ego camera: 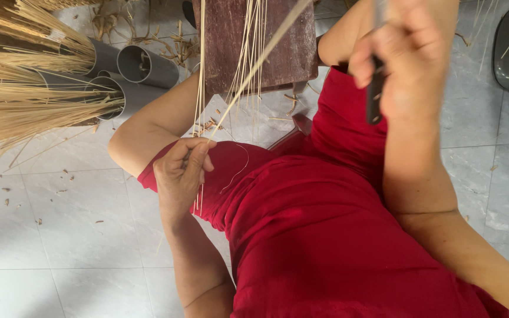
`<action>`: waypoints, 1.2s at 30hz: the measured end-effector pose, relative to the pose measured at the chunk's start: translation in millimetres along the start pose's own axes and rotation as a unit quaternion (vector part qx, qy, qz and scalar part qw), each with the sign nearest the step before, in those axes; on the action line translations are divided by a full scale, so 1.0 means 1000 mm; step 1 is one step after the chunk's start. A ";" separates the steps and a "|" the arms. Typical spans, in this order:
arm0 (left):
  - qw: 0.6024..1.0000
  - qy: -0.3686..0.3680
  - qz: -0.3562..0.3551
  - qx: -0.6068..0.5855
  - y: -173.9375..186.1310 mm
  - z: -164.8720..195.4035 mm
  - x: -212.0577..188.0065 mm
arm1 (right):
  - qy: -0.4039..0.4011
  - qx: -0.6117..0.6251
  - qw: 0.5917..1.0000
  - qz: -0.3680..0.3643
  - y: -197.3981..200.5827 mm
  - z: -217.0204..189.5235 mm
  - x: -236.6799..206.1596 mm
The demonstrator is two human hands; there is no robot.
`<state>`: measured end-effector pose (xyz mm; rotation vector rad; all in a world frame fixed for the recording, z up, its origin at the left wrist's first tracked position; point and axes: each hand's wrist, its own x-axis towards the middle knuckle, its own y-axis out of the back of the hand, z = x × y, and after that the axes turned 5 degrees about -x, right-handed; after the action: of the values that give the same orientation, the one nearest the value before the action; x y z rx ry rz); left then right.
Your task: The person sits on a chair and uses a small knife to split and peel thin bamboo strips, drawing each strip against the blade to shave it into thinner strands. They work through strips one at a time, gathering the finished strands on their lap and reaching for new material from a bundle.
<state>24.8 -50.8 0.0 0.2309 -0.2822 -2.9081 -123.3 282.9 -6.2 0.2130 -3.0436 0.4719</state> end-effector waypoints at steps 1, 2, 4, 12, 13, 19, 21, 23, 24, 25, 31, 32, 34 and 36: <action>1.000 -0.004 0.000 -0.005 -0.002 0.001 0.001 | -0.015 -0.005 0.999 -0.044 -0.012 0.002 -0.005; 1.000 -0.009 -0.001 -0.010 -0.005 0.002 0.002 | -0.030 -0.011 0.996 -0.087 -0.024 0.004 -0.010; 1.000 -0.019 -0.005 -0.011 -0.008 0.005 0.002 | -0.043 -0.042 0.988 -0.142 -0.044 0.005 -0.014; 0.999 -0.031 -0.022 0.000 -0.015 0.007 0.001 | -0.036 -0.048 0.989 -0.132 -0.066 0.010 -0.014; 0.999 -0.033 -0.022 0.003 -0.016 0.007 0.001 | -0.027 -0.052 0.990 -0.130 -0.066 0.012 -0.014; 0.999 -0.045 -0.022 0.015 -0.016 0.009 0.000 | 0.005 -0.062 0.990 -0.128 -0.062 0.021 -0.012; 0.999 -0.044 -0.020 0.020 -0.018 0.010 0.000 | 0.005 -0.062 0.989 -0.134 -0.061 0.021 -0.012; 0.999 -0.045 -0.019 0.023 -0.019 0.011 0.000 | 0.006 -0.086 0.983 -0.160 -0.062 0.021 -0.014; 0.999 -0.043 -0.017 0.022 -0.020 0.011 0.001 | 0.006 -0.098 0.980 -0.174 -0.063 0.021 -0.015; 0.999 -0.042 -0.015 0.021 -0.021 0.011 0.001 | -0.010 -0.119 0.971 -0.206 -0.065 0.020 -0.016; 0.999 -0.044 -0.005 -0.005 -0.026 0.014 0.006 | -0.104 -0.165 0.929 -0.316 -0.079 0.019 -0.024; 0.999 -0.045 -0.002 -0.010 -0.027 0.015 0.006 | -0.107 -0.152 0.937 -0.295 -0.080 0.019 -0.024; 0.999 -0.046 -0.010 -0.010 -0.029 0.016 0.005 | -0.111 -0.130 0.947 -0.271 -0.082 0.019 -0.024; 0.999 -0.043 -0.022 -0.012 -0.032 0.016 0.006 | -0.112 -0.113 0.952 -0.262 -0.084 0.020 -0.024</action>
<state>10.0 -18.7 8.3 0.1082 -0.2602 -2.9670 -88.1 200.9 -1.7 1.0876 -3.0242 0.0612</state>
